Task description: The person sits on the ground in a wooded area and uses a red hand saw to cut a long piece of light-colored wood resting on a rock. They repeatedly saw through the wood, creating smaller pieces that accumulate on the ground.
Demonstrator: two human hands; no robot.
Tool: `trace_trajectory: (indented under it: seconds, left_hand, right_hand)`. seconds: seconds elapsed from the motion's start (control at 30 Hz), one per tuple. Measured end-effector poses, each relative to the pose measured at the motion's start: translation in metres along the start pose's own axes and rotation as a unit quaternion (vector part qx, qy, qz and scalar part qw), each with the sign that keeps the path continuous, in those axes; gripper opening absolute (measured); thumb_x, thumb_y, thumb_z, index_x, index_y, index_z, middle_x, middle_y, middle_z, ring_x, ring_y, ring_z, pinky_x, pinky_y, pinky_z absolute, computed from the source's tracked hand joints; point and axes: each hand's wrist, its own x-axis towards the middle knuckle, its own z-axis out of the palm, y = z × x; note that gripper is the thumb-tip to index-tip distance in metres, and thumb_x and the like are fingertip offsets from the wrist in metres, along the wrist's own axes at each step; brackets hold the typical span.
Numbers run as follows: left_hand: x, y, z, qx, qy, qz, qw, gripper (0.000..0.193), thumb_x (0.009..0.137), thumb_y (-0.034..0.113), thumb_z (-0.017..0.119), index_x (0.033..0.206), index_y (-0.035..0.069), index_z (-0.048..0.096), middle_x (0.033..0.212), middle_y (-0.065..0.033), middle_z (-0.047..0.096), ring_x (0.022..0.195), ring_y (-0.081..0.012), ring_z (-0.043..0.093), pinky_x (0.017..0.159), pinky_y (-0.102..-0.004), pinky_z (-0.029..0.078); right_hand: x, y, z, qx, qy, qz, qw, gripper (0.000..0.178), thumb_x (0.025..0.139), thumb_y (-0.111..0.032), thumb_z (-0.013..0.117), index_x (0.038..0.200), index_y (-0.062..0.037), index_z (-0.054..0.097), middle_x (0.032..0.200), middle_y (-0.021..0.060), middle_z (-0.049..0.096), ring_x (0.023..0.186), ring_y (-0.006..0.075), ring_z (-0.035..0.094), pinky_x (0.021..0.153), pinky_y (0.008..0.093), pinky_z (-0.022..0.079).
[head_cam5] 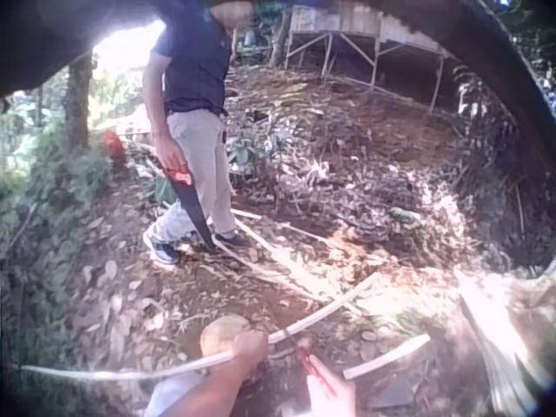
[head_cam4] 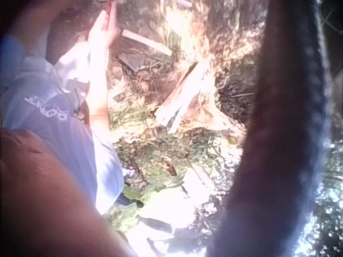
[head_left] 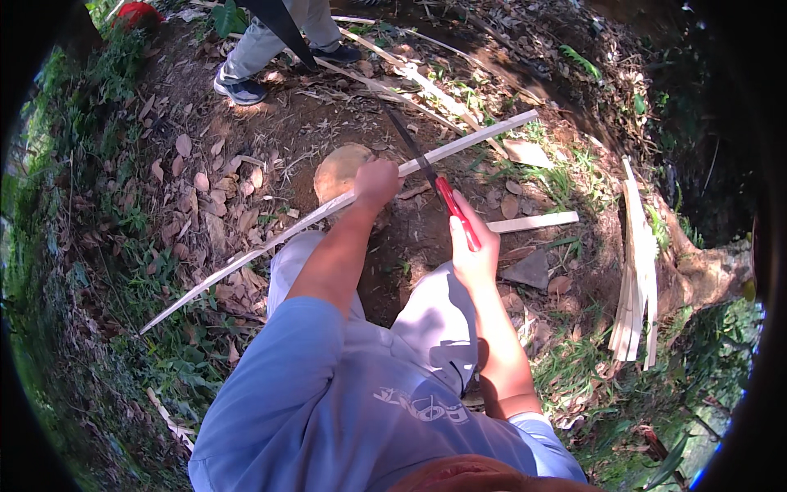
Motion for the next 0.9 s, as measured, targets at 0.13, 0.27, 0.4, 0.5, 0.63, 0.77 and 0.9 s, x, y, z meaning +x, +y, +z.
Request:
trace_trajectory:
  seconds: [0.13,0.27,0.4,0.5,0.63,0.77,0.9]
  left_hand:
    - [0.004,-0.007,0.005,-0.021,0.018,0.021,0.999,0.03,0.088,0.036,0.079,0.093,0.007,0.082,0.093,-0.0156,0.08,0.092,-0.0346,0.079,0.098,-0.0463,0.06]
    - [0.011,-0.015,0.011,-0.029,0.022,0.046,0.998,0.029,0.084,0.033,0.081,0.091,0.006,0.081,0.089,-0.0177,0.079,0.09,-0.0367,0.078,0.096,-0.0496,0.061]
    - [0.013,-0.019,0.012,-0.022,0.016,0.062,0.998,0.027,0.085,0.032,0.08,0.091,0.005,0.08,0.088,-0.0176,0.079,0.091,-0.0366,0.078,0.101,-0.0483,0.059]
    - [0.011,-0.015,0.015,-0.014,0.029,0.058,0.998,0.022,0.086,0.029,0.078,0.089,0.007,0.081,0.088,-0.0169,0.08,0.091,-0.0347,0.079,0.109,-0.0461,0.054]
    - [0.006,-0.009,0.018,-0.022,0.025,0.008,0.999,0.015,0.088,0.023,0.073,0.087,0.01,0.082,0.087,-0.016,0.08,0.088,-0.0317,0.079,0.123,-0.0439,0.044]
    - [0.004,-0.007,0.015,-0.026,0.03,0.02,0.999,0.015,0.089,0.02,0.071,0.087,0.01,0.082,0.087,-0.0162,0.08,0.089,-0.0311,0.079,0.123,-0.0427,0.044]
    - [0.007,-0.002,0.013,-0.008,0.016,0.01,1.0,0.015,0.089,0.022,0.071,0.087,0.011,0.082,0.09,-0.0155,0.08,0.091,-0.0305,0.079,0.124,-0.0419,0.043]
  right_hand:
    - [0.054,0.034,0.044,-0.023,0.028,-0.087,0.996,0.04,0.106,-0.015,0.069,0.144,-0.0038,0.069,0.11,0.021,0.081,0.088,0.0123,0.074,0.08,0.0301,0.057]
    - [0.09,0.046,0.07,0.023,0.01,-0.062,0.998,0.039,0.107,-0.018,0.068,0.143,-0.0031,0.07,0.101,0.0176,0.081,0.079,0.0113,0.07,0.074,0.0304,0.056]
    - [0.105,0.054,0.079,0.04,-0.003,-0.005,0.999,0.039,0.108,-0.021,0.068,0.142,-0.0027,0.071,0.099,0.0143,0.081,0.078,0.0113,0.068,0.074,0.0296,0.055]
    - [0.105,0.06,0.079,0.032,0.002,-0.015,0.999,0.039,0.108,-0.021,0.068,0.142,-0.0026,0.071,0.104,0.0161,0.081,0.084,0.0125,0.07,0.078,0.0304,0.056]
    - [0.095,0.06,0.073,0.026,-0.032,0.027,0.999,0.04,0.111,-0.024,0.064,0.145,-0.0033,0.069,0.124,0.0143,0.079,0.106,0.013,0.07,0.095,0.0292,0.054]
    - [0.085,0.057,0.065,0.006,-0.039,0.012,0.999,0.04,0.111,-0.022,0.064,0.145,-0.0022,0.068,0.129,0.0176,0.078,0.113,0.0167,0.072,0.099,0.0306,0.054]
    - [0.083,0.061,0.062,0.0,-0.025,-0.028,0.999,0.038,0.108,-0.02,0.066,0.143,-0.005,0.07,0.122,0.0214,0.078,0.106,0.0204,0.075,0.094,0.0324,0.056]
